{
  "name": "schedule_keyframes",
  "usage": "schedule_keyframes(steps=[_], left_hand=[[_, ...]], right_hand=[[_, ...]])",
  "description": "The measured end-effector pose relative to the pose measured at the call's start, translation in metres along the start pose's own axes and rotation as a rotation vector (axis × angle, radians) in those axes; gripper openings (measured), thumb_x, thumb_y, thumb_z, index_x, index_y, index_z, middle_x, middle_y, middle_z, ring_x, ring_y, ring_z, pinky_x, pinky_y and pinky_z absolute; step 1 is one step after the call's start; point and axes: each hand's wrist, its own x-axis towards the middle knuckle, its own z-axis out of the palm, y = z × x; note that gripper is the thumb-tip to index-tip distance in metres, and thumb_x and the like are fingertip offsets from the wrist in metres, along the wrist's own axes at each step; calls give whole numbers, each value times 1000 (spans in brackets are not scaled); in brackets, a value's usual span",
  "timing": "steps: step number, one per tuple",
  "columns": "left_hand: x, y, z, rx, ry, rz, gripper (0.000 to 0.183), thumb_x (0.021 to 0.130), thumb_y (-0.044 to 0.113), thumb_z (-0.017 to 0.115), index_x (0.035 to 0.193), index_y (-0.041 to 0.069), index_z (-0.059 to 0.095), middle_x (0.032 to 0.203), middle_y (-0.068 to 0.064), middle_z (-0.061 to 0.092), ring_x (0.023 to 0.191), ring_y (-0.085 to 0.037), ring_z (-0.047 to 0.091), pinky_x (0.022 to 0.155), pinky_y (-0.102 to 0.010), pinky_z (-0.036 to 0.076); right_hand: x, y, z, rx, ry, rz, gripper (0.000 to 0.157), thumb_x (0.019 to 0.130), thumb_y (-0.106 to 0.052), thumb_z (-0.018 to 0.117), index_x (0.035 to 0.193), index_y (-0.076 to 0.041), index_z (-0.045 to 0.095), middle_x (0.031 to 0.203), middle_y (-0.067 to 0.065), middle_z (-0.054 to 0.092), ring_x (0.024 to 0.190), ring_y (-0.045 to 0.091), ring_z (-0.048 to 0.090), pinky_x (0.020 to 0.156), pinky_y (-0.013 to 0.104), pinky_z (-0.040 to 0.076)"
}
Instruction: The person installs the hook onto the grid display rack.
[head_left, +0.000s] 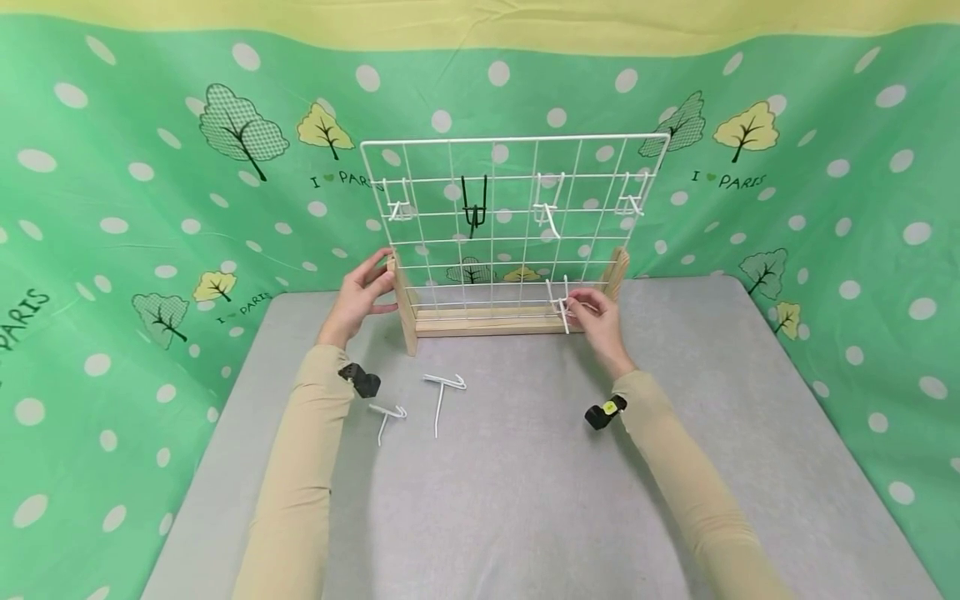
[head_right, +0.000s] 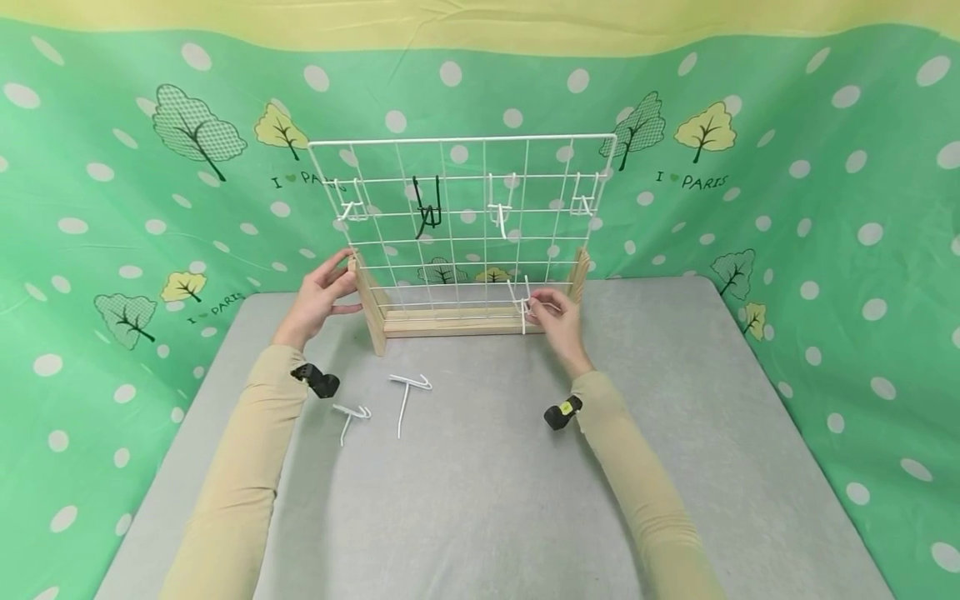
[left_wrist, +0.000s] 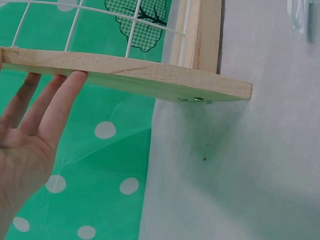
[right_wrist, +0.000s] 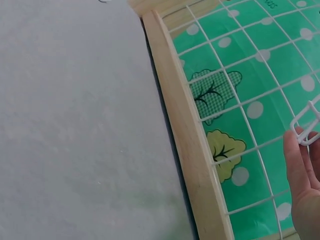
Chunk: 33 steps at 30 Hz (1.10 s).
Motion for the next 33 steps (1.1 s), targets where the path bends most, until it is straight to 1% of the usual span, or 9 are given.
schedule_keyframes(steps=[2,6,8,15,20,22,27,33], left_hand=[[0,0,0,0,-1,0,53,102,14,50,152,14,32,152,-23,30,126,-47,43,90,-64,47],[0,-1,-1,3,0,3,53,102,14,50,152,14,33,152,-23,30,126,-47,43,90,-63,47],[0,-1,-1,5,0,6,53,102,14,51,152,14,33,151,-23,30,126,-47,43,90,-63,47],[0,0,-1,4,4,3,52,102,14,50,152,15,34,151,-23,31,126,-47,43,90,-63,47],[0,0,-1,0,3,-3,53,102,14,50,152,16,33,152,-22,30,126,-47,43,91,-63,47],[0,0,-1,-1,3,-5,53,102,14,50,152,16,33,152,-22,30,126,-47,43,91,-63,47],[0,-1,-1,-2,-1,-4,53,102,14,50,152,16,33,152,-22,31,126,-47,43,91,-63,47],[1,-1,-1,-3,1,-2,53,102,14,51,151,15,34,151,-23,31,126,-47,43,90,-63,48]], right_hand=[[1,-2,-2,9,-4,1,14,91,10,60,102,18,57,84,4,66,75,14,69,71,29,61],[4,-4,-4,44,-20,-6,23,91,12,58,107,26,49,86,9,63,77,15,69,75,34,60],[6,-5,-5,65,-18,-13,25,91,12,57,108,28,47,87,10,62,77,14,68,75,35,60],[10,-8,-4,92,17,-18,26,91,13,57,108,29,46,91,23,57,74,14,68,70,30,61],[12,-8,-4,72,41,-13,25,92,13,56,109,28,47,90,17,58,76,18,68,70,30,61],[13,-9,-4,67,46,-16,24,92,13,56,109,27,47,89,14,58,76,17,68,71,31,60],[14,-11,-2,97,53,-29,22,93,13,54,109,27,46,88,13,58,74,15,68,74,34,60],[17,-13,-1,122,65,-20,23,93,13,53,110,26,46,89,11,58,74,15,68,72,30,60]])
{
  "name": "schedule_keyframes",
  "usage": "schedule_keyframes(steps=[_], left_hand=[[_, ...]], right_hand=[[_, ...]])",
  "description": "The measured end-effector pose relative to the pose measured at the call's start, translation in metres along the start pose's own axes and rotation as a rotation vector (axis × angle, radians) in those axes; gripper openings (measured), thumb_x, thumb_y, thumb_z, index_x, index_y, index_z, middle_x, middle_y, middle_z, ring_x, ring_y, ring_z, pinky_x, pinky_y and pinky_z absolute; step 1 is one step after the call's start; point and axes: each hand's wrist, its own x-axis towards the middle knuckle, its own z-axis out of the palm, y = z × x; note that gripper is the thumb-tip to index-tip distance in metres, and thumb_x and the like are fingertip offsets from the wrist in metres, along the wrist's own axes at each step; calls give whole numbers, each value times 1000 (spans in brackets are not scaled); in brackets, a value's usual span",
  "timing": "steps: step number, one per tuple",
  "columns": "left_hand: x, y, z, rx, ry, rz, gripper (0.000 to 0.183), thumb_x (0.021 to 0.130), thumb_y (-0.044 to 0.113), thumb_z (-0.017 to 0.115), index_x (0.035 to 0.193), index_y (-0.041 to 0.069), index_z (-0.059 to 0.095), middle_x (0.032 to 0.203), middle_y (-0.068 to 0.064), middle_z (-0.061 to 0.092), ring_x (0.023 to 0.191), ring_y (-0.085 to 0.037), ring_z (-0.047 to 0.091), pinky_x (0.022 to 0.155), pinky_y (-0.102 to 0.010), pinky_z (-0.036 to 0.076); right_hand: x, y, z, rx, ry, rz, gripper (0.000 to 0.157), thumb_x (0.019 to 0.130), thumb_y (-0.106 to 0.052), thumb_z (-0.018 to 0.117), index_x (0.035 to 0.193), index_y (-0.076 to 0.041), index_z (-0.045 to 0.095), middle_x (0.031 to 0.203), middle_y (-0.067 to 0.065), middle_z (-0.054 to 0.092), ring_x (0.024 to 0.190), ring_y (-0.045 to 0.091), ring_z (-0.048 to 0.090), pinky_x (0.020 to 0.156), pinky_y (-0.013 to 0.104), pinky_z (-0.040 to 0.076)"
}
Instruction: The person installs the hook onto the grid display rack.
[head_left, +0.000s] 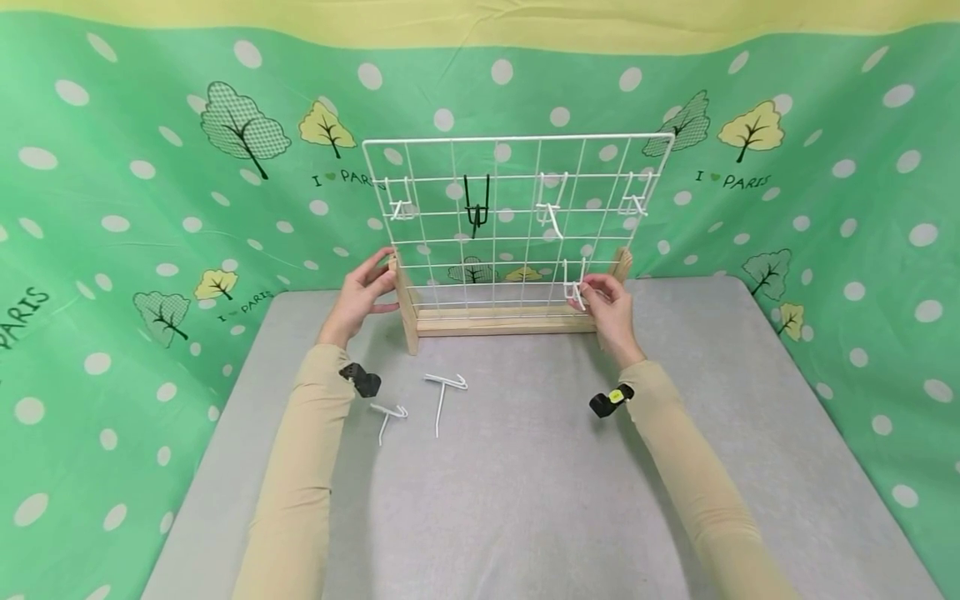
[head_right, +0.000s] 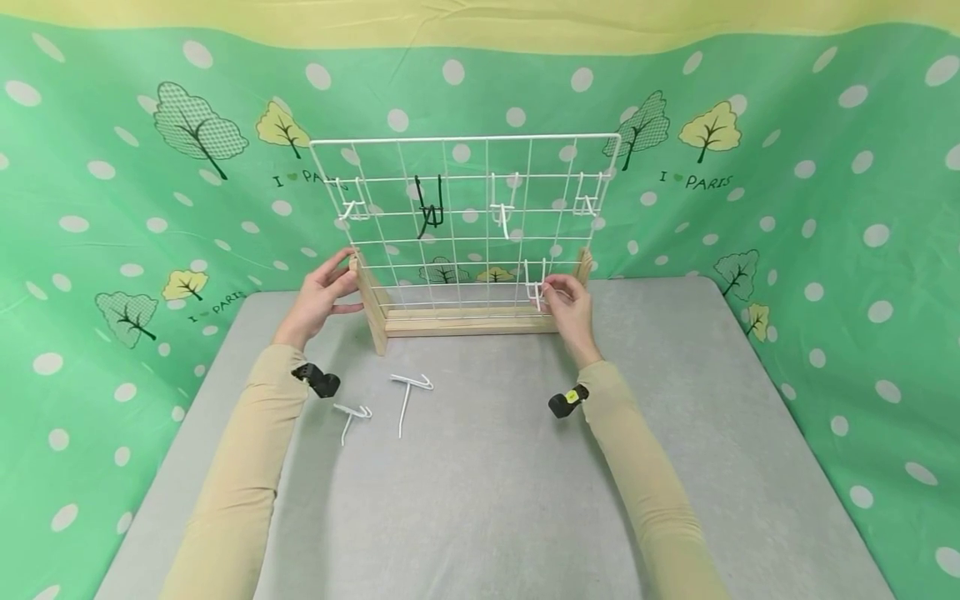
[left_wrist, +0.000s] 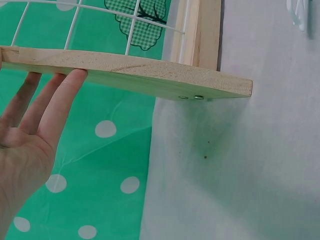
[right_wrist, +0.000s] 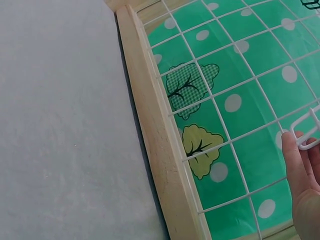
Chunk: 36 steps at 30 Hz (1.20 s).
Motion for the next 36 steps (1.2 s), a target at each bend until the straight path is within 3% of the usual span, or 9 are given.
schedule_keyframes(steps=[6,15,21,28,36], left_hand=[[1,-1,1,5,-1,1,53,101,15,51,152,15,33,152,-22,30,126,-47,43,89,-62,48],[4,-7,-2,10,-2,3,53,101,16,52,151,16,34,152,-23,30,126,-47,43,89,-62,48],[14,-22,-7,0,11,5,54,100,19,54,151,19,35,152,-20,32,125,-46,45,87,-59,51],[16,-25,-8,3,17,3,54,99,25,56,150,24,38,152,-19,33,125,-44,46,86,-56,53],[16,-26,-9,0,16,8,54,99,26,57,150,24,38,152,-18,33,125,-44,46,86,-56,53]], right_hand=[[2,-1,1,-20,10,7,21,93,12,54,109,23,48,89,12,57,75,15,67,72,30,60],[2,-4,2,-20,29,36,11,93,11,54,104,11,56,91,9,58,86,28,66,74,30,60],[3,-4,2,-17,38,51,16,94,9,53,109,16,52,92,10,58,87,26,66,75,28,59],[5,1,0,-44,22,29,24,94,9,54,112,23,47,91,10,57,86,29,67,74,29,59],[4,4,2,-10,29,33,16,94,9,54,107,19,50,92,11,57,86,27,67,74,30,60]])
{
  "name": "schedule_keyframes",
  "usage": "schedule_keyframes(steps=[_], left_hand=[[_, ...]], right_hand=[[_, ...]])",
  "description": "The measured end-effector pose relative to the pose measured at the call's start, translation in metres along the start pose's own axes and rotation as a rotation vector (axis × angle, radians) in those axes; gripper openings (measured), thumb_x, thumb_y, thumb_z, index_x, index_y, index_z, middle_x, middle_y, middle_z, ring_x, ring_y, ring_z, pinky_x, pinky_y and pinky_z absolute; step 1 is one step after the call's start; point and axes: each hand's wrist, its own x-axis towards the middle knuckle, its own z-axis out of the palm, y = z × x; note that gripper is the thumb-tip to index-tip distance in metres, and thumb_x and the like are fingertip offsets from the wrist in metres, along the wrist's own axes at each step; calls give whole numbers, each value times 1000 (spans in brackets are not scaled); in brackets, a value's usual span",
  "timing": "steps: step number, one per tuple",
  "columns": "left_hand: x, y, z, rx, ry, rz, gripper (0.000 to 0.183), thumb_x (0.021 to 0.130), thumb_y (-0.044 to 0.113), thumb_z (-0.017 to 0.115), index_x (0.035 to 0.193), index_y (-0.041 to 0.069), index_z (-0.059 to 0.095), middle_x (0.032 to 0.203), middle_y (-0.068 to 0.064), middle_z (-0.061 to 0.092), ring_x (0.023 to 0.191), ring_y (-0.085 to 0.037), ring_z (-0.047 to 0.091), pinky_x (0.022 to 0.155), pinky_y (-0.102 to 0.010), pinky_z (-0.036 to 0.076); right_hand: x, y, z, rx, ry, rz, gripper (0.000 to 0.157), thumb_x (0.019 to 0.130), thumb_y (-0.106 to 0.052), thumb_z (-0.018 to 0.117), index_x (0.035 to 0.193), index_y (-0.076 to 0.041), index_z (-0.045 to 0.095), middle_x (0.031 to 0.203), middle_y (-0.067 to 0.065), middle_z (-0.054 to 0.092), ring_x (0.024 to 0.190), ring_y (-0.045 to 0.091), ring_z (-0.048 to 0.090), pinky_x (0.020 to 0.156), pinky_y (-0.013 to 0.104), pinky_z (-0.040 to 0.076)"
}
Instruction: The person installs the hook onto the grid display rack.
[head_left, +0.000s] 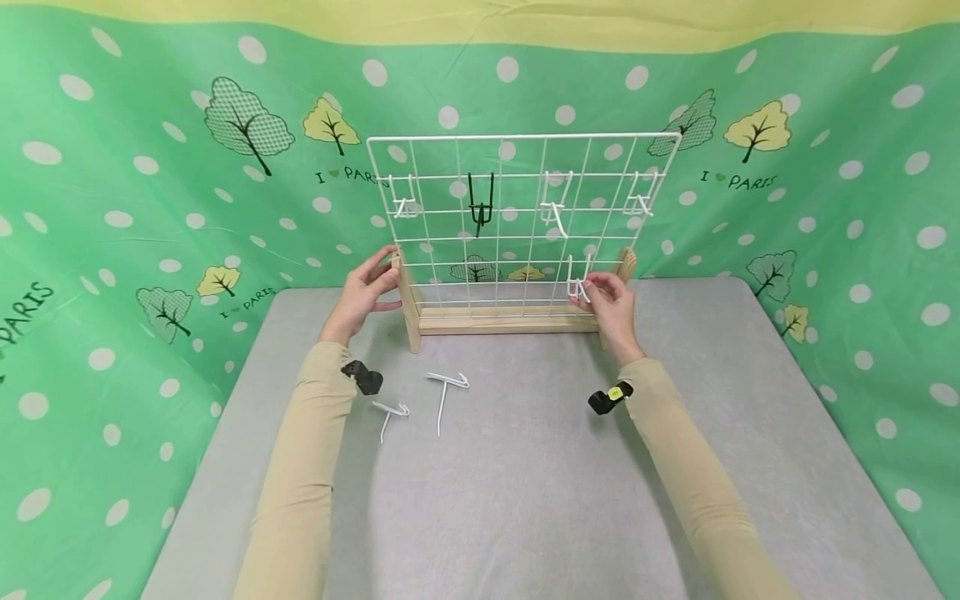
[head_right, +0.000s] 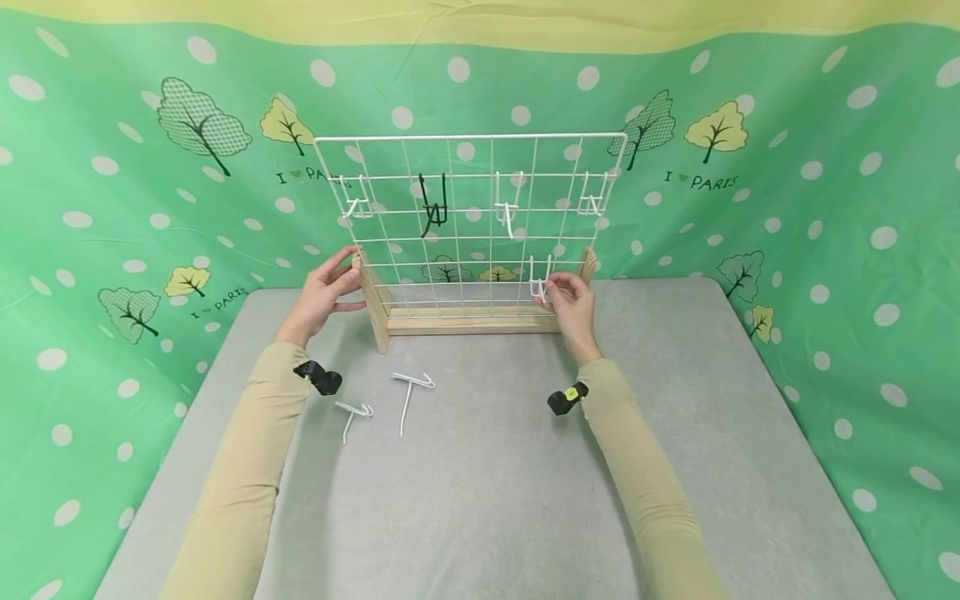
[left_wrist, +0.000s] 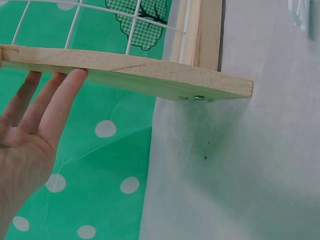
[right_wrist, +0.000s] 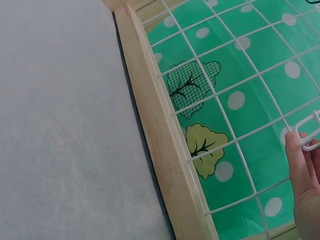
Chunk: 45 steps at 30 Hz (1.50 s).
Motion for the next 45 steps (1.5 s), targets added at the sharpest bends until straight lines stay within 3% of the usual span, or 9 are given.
schedule_keyframes(steps=[8,13,18,27,33,39,45], left_hand=[[-1,3,1,-6,-7,-8,55,101,20,53,152,20,34,152,-19,31,126,-45,44,88,-60,51],[-8,15,5,-4,-15,-16,54,102,15,50,152,16,32,152,-22,30,126,-47,43,90,-63,48],[-14,24,9,1,-16,-22,53,102,15,50,152,15,32,152,-23,30,126,-47,43,91,-62,47],[-14,24,9,-3,-19,-14,53,102,15,51,152,15,33,152,-23,30,125,-47,44,91,-62,48],[-13,23,8,-4,-12,-16,53,102,15,51,152,16,33,152,-23,30,126,-47,44,91,-63,47],[-14,23,8,2,-14,-12,53,102,16,51,152,16,34,151,-23,31,125,-47,44,91,-62,48],[-14,23,8,4,-9,-12,53,102,15,50,152,16,33,151,-23,31,125,-46,44,91,-63,48]], right_hand=[[-1,3,-1,4,12,11,23,93,12,53,111,23,47,87,9,57,81,23,67,73,29,60],[-1,6,-1,-8,31,15,8,93,11,54,101,12,56,87,8,57,78,22,64,70,30,61],[-2,8,-1,-41,46,20,10,94,9,55,95,2,61,86,7,57,80,25,64,70,30,61],[-1,7,-6,-119,61,2,7,92,8,59,100,9,60,84,7,62,76,22,66,69,24,60],[-3,7,-9,-117,31,-23,7,91,11,59,96,8,62,91,24,62,75,19,66,71,23,59],[-9,10,-17,-206,-11,19,15,91,12,58,102,22,56,84,12,69,73,12,68,73,23,59],[-18,16,-23,-250,-22,70,5,90,13,59,95,13,60,89,25,67,76,16,69,77,29,60]])
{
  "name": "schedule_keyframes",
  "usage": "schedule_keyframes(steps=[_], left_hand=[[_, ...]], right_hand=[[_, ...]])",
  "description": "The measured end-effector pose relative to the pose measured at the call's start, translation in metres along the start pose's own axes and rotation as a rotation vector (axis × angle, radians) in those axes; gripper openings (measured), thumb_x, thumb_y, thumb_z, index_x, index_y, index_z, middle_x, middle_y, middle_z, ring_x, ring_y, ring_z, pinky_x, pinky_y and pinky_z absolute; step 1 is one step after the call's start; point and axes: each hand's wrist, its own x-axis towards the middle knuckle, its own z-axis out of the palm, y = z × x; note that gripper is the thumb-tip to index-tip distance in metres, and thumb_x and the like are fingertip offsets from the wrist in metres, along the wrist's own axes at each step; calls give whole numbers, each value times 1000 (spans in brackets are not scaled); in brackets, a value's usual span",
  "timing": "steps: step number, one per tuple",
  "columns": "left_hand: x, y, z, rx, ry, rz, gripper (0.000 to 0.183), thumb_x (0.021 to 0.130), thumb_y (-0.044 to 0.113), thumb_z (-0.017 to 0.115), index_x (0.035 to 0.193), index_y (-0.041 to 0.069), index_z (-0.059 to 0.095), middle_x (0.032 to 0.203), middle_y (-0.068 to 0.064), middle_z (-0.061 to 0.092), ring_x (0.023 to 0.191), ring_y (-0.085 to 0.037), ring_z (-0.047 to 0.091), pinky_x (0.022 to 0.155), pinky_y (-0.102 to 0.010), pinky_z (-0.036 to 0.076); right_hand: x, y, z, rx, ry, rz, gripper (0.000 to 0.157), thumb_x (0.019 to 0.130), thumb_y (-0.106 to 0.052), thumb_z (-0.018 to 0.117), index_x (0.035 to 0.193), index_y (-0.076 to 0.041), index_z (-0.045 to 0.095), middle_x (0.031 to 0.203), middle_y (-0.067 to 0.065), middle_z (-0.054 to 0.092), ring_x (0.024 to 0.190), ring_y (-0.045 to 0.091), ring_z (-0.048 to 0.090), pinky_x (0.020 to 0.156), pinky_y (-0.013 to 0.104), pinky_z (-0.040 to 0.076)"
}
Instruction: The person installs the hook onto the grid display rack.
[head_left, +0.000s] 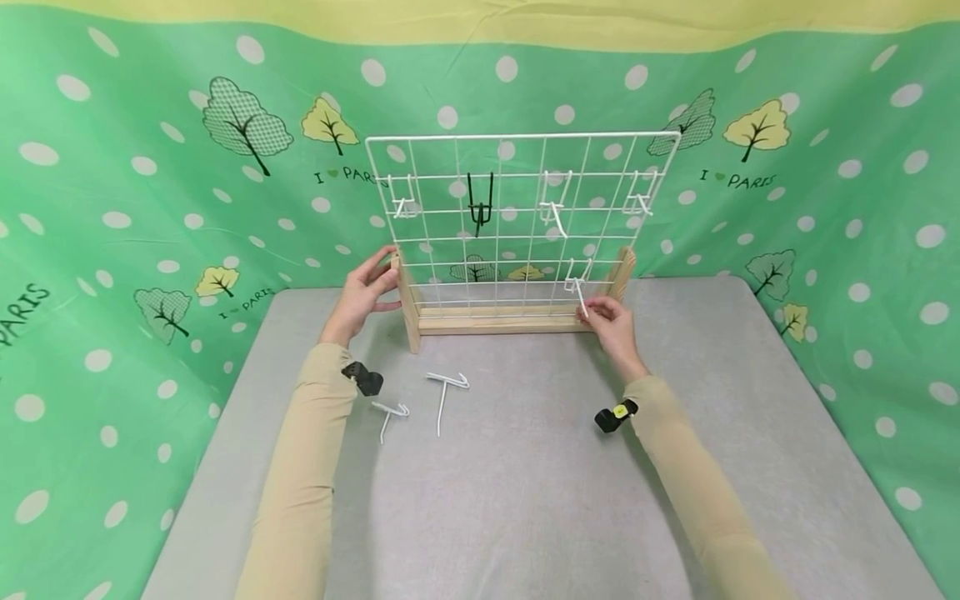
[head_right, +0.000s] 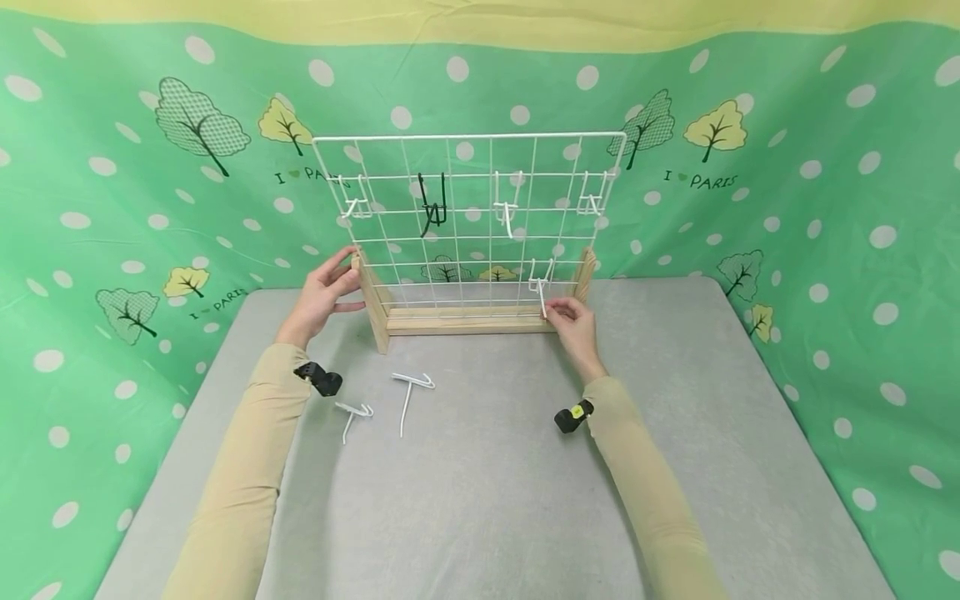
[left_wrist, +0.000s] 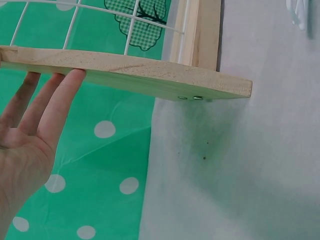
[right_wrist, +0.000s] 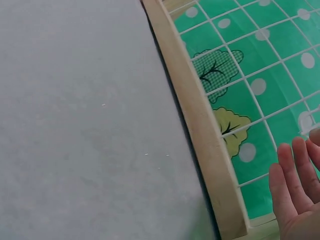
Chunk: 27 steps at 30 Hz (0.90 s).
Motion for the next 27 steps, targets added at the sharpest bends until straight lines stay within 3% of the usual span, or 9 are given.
schedule_keyframes(steps=[9,22,27], left_hand=[[0,0,0,1,-5,5,53,102,16,51,152,15,33,151,-23,31,125,-46,44,91,-63,47],[0,1,0,-5,-1,1,54,101,15,51,152,15,33,152,-23,30,125,-47,44,91,-63,48],[-1,2,1,1,-1,-4,54,102,15,51,152,15,33,152,-22,30,125,-47,44,90,-61,49]], right_hand=[[-8,13,3,73,-61,18,21,88,17,57,105,27,50,79,-1,69,74,8,67,73,20,58],[-23,29,14,-46,-132,97,21,89,9,61,104,22,55,77,-3,66,71,6,64,67,19,58],[-28,32,17,-40,-157,114,20,90,9,61,104,21,55,78,-1,67,73,7,65,69,23,59]])
